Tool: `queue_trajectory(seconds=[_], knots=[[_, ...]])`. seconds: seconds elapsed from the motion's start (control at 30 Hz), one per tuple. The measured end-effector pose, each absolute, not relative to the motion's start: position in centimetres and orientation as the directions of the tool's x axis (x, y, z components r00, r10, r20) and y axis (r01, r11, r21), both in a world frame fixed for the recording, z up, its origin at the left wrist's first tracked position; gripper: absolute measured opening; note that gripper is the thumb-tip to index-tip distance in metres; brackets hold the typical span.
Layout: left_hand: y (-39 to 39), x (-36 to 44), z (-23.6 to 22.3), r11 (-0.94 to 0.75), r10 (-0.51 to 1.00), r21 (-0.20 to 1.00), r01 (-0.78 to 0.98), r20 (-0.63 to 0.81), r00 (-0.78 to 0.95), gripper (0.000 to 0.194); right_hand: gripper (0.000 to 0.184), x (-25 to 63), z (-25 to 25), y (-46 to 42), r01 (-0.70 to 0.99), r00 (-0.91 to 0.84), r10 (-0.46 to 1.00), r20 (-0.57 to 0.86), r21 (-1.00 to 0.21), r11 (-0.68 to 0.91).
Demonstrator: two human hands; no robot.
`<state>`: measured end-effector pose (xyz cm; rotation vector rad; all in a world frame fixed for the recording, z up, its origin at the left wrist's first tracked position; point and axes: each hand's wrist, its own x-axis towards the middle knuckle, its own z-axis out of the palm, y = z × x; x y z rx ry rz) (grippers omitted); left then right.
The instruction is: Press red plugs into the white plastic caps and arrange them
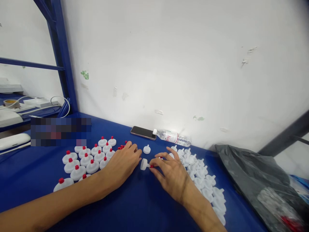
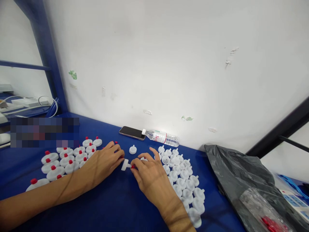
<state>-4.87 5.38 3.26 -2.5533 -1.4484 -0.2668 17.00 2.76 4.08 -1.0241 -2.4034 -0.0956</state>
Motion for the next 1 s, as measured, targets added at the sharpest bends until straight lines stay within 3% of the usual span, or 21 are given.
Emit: queue_trajectory(seconds=[0.3,0.53,0.87,1.0], knots=[[4.9,-4.6,3.9,-0.530,0.812,-0.043,0.847,0.259,0.522,0.017,0.012,17.1,4.6,2.7,0.699,-0.567,0.629,0.532,-0.094,0.709],[4.8,-4.2,3.6,-0.559,0.790,-0.051,0.828,0.269,0.551,0.033,0.019,16.9,4.4,2.6,0.688,-0.548,0.645,0.533,-0.151,0.710],[5.2,-3.9,3.4,-0.577,0.777,-0.051,0.815,0.272,0.567,0.026,0.021,16.9,5.0,2.9,0.710,-0.467,0.688,0.555,-0.228,0.666],[5.3,-3.7,3.2,-0.581,0.778,-0.016,0.814,0.282,0.561,0.023,0.026,16.6,5.3,3.8,0.759,-0.449,0.726,0.521,-0.205,0.617]])
